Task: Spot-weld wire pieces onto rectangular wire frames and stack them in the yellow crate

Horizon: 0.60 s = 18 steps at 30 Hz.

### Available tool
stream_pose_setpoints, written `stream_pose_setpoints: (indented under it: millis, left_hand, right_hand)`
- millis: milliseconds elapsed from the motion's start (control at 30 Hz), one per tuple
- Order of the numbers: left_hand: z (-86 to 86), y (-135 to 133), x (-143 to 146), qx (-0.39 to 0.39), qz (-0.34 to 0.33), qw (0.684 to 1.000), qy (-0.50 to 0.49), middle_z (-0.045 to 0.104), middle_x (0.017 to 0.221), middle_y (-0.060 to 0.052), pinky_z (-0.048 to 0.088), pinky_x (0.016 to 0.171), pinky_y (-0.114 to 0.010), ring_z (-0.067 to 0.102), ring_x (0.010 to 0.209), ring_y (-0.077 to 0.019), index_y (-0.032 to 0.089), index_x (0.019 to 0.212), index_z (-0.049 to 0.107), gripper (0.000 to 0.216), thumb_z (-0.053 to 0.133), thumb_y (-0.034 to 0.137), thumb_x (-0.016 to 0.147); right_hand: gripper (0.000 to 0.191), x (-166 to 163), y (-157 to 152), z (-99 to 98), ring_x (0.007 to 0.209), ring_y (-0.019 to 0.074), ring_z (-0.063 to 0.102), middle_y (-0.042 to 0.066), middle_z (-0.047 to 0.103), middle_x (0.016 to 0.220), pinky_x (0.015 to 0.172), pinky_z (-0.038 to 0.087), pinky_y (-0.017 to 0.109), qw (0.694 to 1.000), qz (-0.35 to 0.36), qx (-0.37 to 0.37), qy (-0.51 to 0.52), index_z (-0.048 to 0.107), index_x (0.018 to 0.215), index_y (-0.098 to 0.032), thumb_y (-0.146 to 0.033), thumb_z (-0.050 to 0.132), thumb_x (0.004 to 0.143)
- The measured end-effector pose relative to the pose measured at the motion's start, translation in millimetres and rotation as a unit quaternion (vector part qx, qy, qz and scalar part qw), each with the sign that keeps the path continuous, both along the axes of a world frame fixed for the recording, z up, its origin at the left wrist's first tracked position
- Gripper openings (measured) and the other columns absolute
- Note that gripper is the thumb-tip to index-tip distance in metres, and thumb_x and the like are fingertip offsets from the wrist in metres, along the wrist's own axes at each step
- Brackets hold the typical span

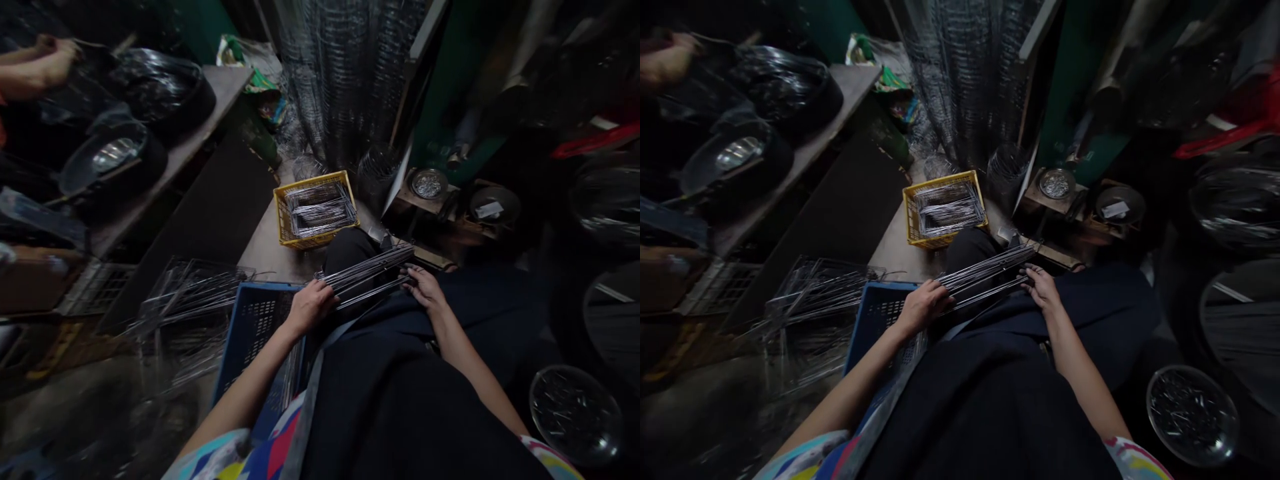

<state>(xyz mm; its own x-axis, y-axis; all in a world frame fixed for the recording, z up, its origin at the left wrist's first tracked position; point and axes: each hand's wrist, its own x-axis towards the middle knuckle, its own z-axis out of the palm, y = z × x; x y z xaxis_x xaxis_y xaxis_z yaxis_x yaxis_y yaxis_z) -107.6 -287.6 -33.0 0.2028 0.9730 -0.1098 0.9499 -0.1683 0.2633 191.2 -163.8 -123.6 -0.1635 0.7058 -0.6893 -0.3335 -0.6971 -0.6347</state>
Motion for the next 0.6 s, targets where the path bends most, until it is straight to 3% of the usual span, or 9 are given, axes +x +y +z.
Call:
stream_pose_setpoints:
  millis: [167, 267, 367, 500, 600]
  left_hand:
    - [1.8, 0.7, 0.6, 0.025, 0.051, 0.995, -0.088, 0.052, 0.105, -0.010, 0.049, 0.082, -0.035, 0.052, 0.098, -0.0248, 0.019, 0.097, 0.056, 0.021, 0.059, 0.038, 0.088]
    - [-4.3, 6.4, 2.4, 0.042, 0.101, 0.985, -0.130, 0.046, 0.122, -0.015, 0.045, 0.097, -0.043, 0.047, 0.113, -0.0303, 0.016, 0.126, 0.046, 0.060, 0.071, 0.042, 0.078]
    - [-14.3, 19.0, 1.3, 0.002, 0.091, 0.979, -0.181, 0.043, 0.135, -0.017, 0.039, 0.105, -0.046, 0.042, 0.123, -0.0323, 0.016, 0.140, 0.032, 0.083, 0.075, 0.041, 0.074]
    - [-17.0, 39.5, -2.9, -0.100, 0.024, 0.976, -0.195, 0.055, 0.127, -0.012, 0.041, 0.099, -0.045, 0.048, 0.118, -0.0317, 0.021, 0.130, 0.044, 0.071, 0.077, 0.043, 0.071]
    - [-7.6, 54.4, 0.6, -0.113, -0.043, 0.983, -0.140, 0.060, 0.113, -0.009, 0.041, 0.093, -0.046, 0.052, 0.108, -0.0313, 0.021, 0.112, 0.053, 0.055, 0.075, 0.048, 0.070]
  right_hand:
    - [0.012, 3.0, -2.4, 0.2, 0.056, 0.0125, 0.066, 0.000, 0.069, 0.069, 0.043, 0.050, 0.018, 0.993, -0.097, -0.038, 0.062, 0.063, 0.084, -0.016, -0.013, 0.070, 0.076]
    - [0.007, 7.7, -4.5, -4.4, 0.054, 0.0118, 0.065, 0.002, 0.070, 0.070, 0.041, 0.048, 0.018, 0.989, -0.128, -0.056, 0.045, 0.063, 0.084, -0.014, -0.017, 0.068, 0.080]
    - [0.006, 14.2, -7.5, -8.5, 0.054, 0.0112, 0.064, 0.000, 0.069, 0.067, 0.040, 0.046, 0.017, 0.989, -0.132, -0.064, 0.026, 0.062, 0.084, -0.014, -0.019, 0.067, 0.082]
    - [0.009, 19.4, -6.5, -13.3, 0.051, 0.0107, 0.063, -0.003, 0.068, 0.064, 0.039, 0.045, 0.016, 0.985, -0.157, -0.075, 0.006, 0.060, 0.086, -0.016, -0.024, 0.066, 0.085]
    - [0.015, 14.5, 3.2, -15.6, 0.051, 0.0111, 0.062, -0.002, 0.068, 0.065, 0.041, 0.048, 0.017, 0.982, -0.161, -0.092, 0.033, 0.059, 0.087, -0.017, -0.031, 0.063, 0.089]
